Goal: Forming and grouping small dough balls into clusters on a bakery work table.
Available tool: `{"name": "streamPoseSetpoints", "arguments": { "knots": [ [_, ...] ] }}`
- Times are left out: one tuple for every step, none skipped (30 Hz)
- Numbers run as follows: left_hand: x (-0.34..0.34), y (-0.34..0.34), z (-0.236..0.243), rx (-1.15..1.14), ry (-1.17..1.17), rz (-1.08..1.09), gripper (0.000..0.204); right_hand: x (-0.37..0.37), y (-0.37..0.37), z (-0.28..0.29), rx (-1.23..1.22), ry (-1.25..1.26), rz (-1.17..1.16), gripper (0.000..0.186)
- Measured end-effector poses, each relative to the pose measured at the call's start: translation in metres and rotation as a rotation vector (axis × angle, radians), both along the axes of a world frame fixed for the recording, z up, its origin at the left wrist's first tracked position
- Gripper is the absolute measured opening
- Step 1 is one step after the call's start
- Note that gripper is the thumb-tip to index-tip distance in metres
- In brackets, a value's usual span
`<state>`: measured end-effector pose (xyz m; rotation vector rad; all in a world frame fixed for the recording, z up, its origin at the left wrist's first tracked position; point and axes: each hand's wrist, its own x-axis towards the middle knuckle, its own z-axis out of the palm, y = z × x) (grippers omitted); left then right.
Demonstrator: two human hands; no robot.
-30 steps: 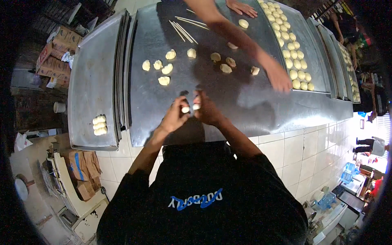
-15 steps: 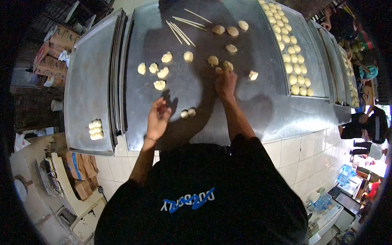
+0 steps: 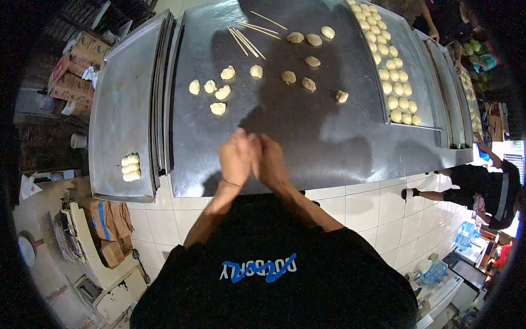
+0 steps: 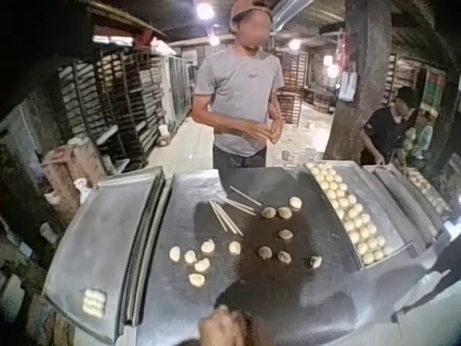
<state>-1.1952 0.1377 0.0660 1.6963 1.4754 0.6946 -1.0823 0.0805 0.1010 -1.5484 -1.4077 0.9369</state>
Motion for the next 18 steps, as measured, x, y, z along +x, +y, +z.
{"name": "streamPoseSetpoints", "arguments": {
  "knots": [
    [-0.011, 0.012, -0.005, 0.062, 0.038, -0.011, 0.042, 0.005, -0.002, 0.0, 0.002, -0.059, 0.194, 0.015],
    [-0.026, 0.027, -0.012, 0.022, 0.169, 0.034, 0.042, 0.007, -0.01, 0.0, 0.431, -0.025, 0.614, 0.012],
    [-0.042, 0.035, -0.017, 0.138, 0.237, 0.06, 0.042, 0.016, -0.018, -0.001, 0.442, 0.009, 0.576, 0.012],
    [-0.068, 0.024, -0.021, 0.065, 0.285, 0.145, 0.038, 0.023, -0.032, -0.003, 0.315, 0.071, 0.429, 0.012],
    [-0.084, 0.02, -0.026, 0.156, 0.234, 0.159, 0.034, 0.036, -0.04, -0.008, 0.011, 0.127, 0.114, 0.012],
    [-0.098, 0.013, -0.027, 0.12, 0.288, 0.173, 0.03, 0.057, -0.04, -0.015, -0.242, 0.218, -0.278, 0.012],
    [-0.107, 0.002, -0.029, 0.034, 0.338, 0.146, 0.027, 0.077, -0.045, -0.024, -0.361, 0.088, -0.387, 0.012],
    [-0.113, -0.004, -0.03, 0.101, 0.321, 0.141, 0.027, 0.097, -0.045, -0.036, -0.38, -0.424, -0.139, 0.013],
    [-0.113, -0.007, -0.03, 0.383, 0.559, -0.043, 0.023, 0.106, -0.043, -0.054, -0.177, -0.939, 0.124, 0.014],
    [-0.11, -0.008, -0.031, 0.692, 0.773, -0.203, 0.021, 0.119, -0.035, -0.071, -0.102, -0.908, 0.134, 0.014],
    [-0.103, -0.008, -0.031, 0.607, 0.803, -0.274, 0.021, 0.121, -0.028, -0.09, 0.012, -1.036, 0.036, 0.015],
    [-0.087, 0.002, -0.034, 0.601, 0.758, 0.019, 0.02, 0.127, -0.019, -0.104, 0.125, -1.166, -0.148, 0.016],
    [-0.076, 0.012, -0.035, 0.622, 0.69, 0.261, 0.019, 0.125, -0.014, -0.116, 0.173, -1.188, -0.073, 0.016],
    [-0.073, 0.012, -0.04, 0.592, 0.694, 0.324, 0.019, 0.121, -0.009, -0.124, -0.002, -1.141, -0.065, 0.016],
    [-0.074, 0.009, -0.046, 0.572, 0.562, -0.016, 0.019, 0.118, -0.004, -0.129, -0.135, -1.077, -0.025, 0.017],
    [-0.077, 0.01, -0.051, 0.511, 0.447, -0.416, 0.019, 0.115, -0.005, -0.132, 0.017, -1.034, 0.103, 0.017],
    [-0.085, 0.01, -0.053, 0.535, 0.426, -0.37, 0.019, 0.117, -0.008, -0.134, 0.191, -1.013, 0.15, 0.017],
    [-0.099, 0.015, -0.055, 0.589, 0.318, -0.372, 0.02, 0.119, -0.009, -0.131, 0.082, -0.921, 0.057, 0.014]
  ]
}}
